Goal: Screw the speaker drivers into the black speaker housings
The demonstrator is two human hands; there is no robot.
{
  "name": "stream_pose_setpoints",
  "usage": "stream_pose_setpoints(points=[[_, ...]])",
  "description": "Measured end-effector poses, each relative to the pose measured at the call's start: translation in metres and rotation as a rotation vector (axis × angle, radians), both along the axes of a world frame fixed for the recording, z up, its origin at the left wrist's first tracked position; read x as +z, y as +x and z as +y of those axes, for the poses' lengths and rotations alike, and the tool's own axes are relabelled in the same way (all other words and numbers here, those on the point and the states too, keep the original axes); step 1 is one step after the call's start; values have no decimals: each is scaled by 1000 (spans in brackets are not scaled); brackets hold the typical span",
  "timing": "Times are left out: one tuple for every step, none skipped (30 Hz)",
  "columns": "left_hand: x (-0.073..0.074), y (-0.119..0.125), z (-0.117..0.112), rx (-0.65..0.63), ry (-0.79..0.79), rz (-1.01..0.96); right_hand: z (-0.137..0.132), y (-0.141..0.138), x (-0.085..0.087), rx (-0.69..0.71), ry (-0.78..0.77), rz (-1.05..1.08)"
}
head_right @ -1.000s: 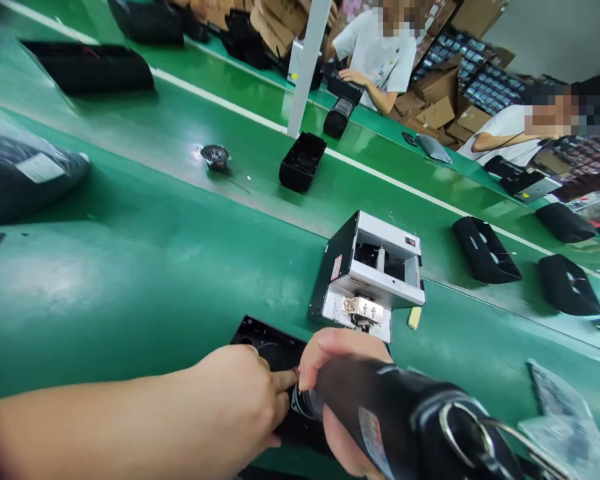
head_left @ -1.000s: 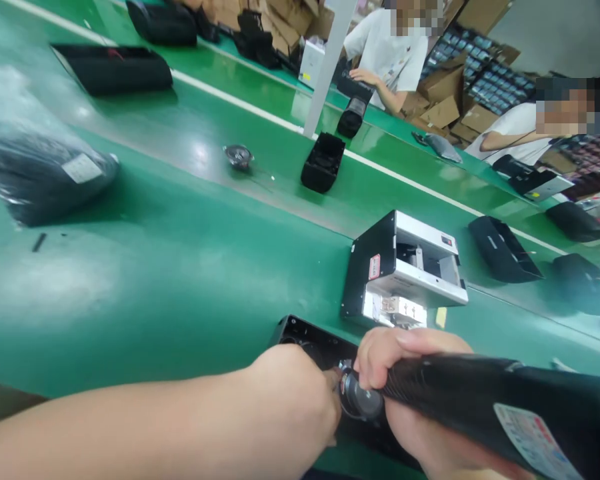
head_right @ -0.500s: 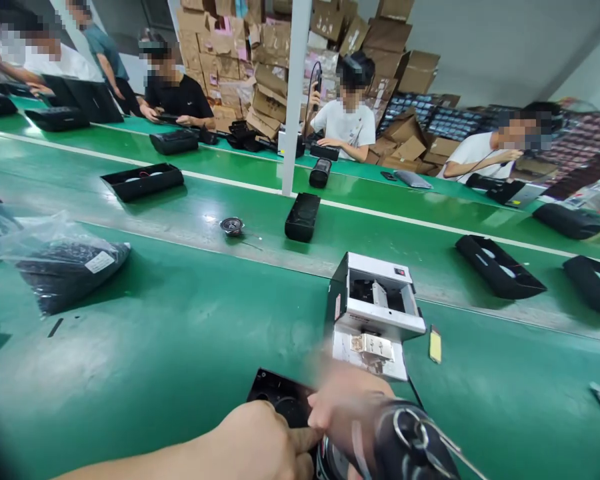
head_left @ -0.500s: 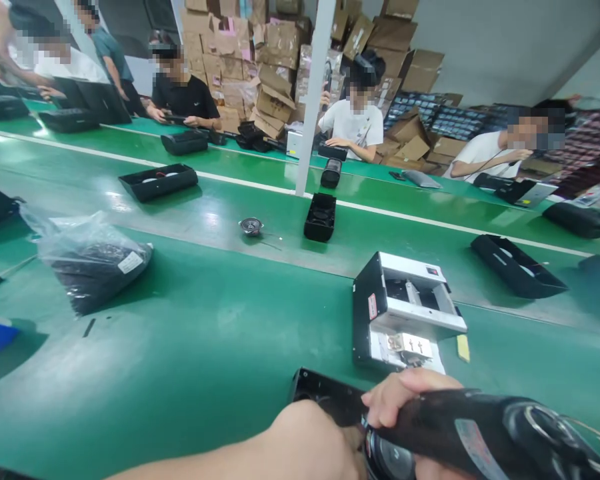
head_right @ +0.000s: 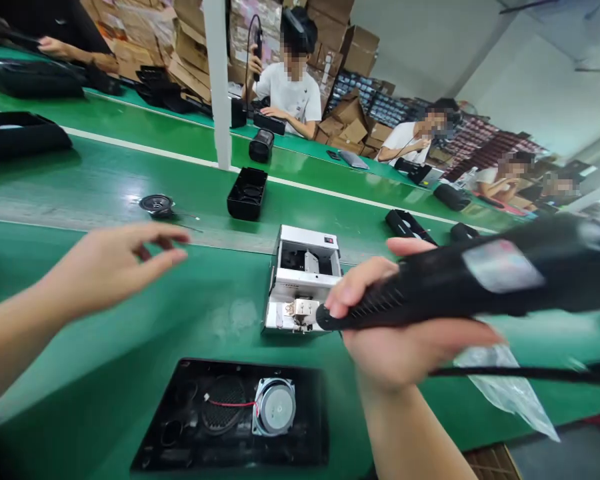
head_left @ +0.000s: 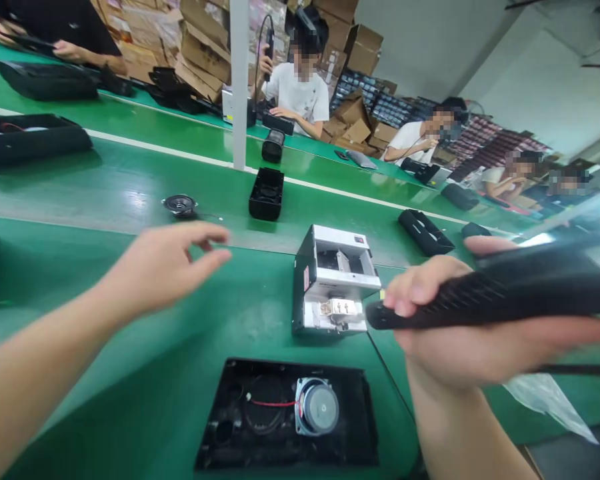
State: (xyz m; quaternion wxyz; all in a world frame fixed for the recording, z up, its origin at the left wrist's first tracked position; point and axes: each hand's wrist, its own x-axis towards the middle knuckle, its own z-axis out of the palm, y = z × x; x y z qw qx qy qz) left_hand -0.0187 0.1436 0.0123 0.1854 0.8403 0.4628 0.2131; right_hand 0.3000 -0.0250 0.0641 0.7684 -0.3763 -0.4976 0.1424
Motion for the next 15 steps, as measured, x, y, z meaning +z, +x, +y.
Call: stream_pose_setpoints(points=[[-1, -2, 30, 110, 29, 9, 9, -3, -4, -1, -9, 16], [-5, -2, 58, 152, 35, 4, 16, -8, -9, 4, -30, 23], [-12, -3, 83, 194, 34, -4, 21, -12, -13, 15, -59, 22], [-20, -3, 104, 255, 31, -14, 25, -15, -17, 27, -87, 17], [-29, -2, 122, 292, 5, -10, 28, -17, -20, 34, -114, 14], [-38, -2, 136, 322, -22, 2, 29, -19, -21, 36, -134, 14], [-46, -2, 147, 342, -55, 21, 29, -19, -22, 34, -147, 16], [-53, -2, 156, 350, -87, 44, 28, -19, -22, 29, -154, 20], [-59, -2, 162, 352, -112, 66, 28, -18, -21, 22, -156, 26], [-62, -2, 167, 348, -132, 84, 27, -18, -20, 16, -157, 33], [-64, -2, 170, 340, -145, 93, 26, -17, -19, 12, -157, 37], [-65, -3, 171, 333, -152, 93, 26, -17, -19, 9, -156, 40], [-65, -4, 171, 325, -155, 84, 25, -17, -19, 8, -159, 45], [-64, -5, 170, 320, -157, 66, 24, -18, -20, 9, -167, 51], [-64, -8, 167, 315, -156, 41, 23, -18, -21, 12, -179, 57]])
